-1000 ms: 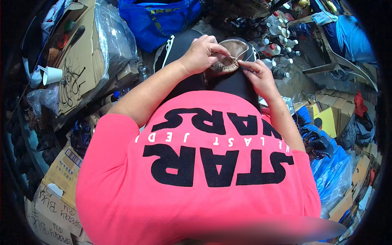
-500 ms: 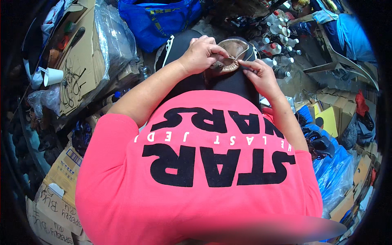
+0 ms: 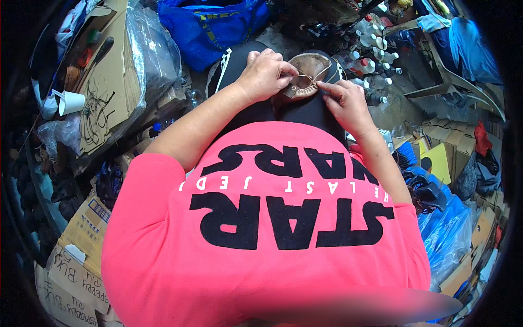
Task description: Hand-sewing or stitching parts of a leather shoe upper using a needle and thread.
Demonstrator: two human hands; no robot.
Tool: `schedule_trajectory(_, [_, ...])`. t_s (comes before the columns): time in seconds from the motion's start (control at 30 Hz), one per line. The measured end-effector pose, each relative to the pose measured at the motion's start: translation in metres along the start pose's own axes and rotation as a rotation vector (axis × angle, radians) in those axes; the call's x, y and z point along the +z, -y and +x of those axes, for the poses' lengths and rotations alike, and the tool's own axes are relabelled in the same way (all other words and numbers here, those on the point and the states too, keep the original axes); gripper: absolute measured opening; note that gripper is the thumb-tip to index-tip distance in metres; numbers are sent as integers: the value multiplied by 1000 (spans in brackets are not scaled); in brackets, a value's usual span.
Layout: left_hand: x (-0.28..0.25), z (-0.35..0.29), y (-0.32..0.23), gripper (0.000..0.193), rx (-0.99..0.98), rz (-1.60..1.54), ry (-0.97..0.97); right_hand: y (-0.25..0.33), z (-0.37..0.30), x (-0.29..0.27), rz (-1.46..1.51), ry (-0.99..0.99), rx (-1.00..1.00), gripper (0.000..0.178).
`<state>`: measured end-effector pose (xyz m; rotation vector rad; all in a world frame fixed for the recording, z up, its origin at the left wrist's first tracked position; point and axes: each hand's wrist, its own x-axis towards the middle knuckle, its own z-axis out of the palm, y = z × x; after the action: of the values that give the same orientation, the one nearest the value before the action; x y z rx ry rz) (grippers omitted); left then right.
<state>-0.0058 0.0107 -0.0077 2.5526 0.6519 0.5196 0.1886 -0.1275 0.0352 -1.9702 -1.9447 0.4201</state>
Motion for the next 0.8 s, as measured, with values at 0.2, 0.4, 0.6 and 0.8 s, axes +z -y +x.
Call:
schedule_trajectory(0.2, [2, 6, 7, 19, 6, -191, 52, -10, 3, 2, 411, 86, 214, 24])
schedule_trajectory(0.4, [6, 14, 7, 20, -15, -177, 71, -25, 16, -1, 465, 181, 233, 24])
schedule_trajectory(0.6, [9, 15, 7, 19, 0, -130, 87, -31, 21, 0, 487, 212, 185, 27])
schedule_trajectory(0.8, [13, 24, 9, 17, -5, -162, 161, -41, 24, 2, 659, 283, 208, 25])
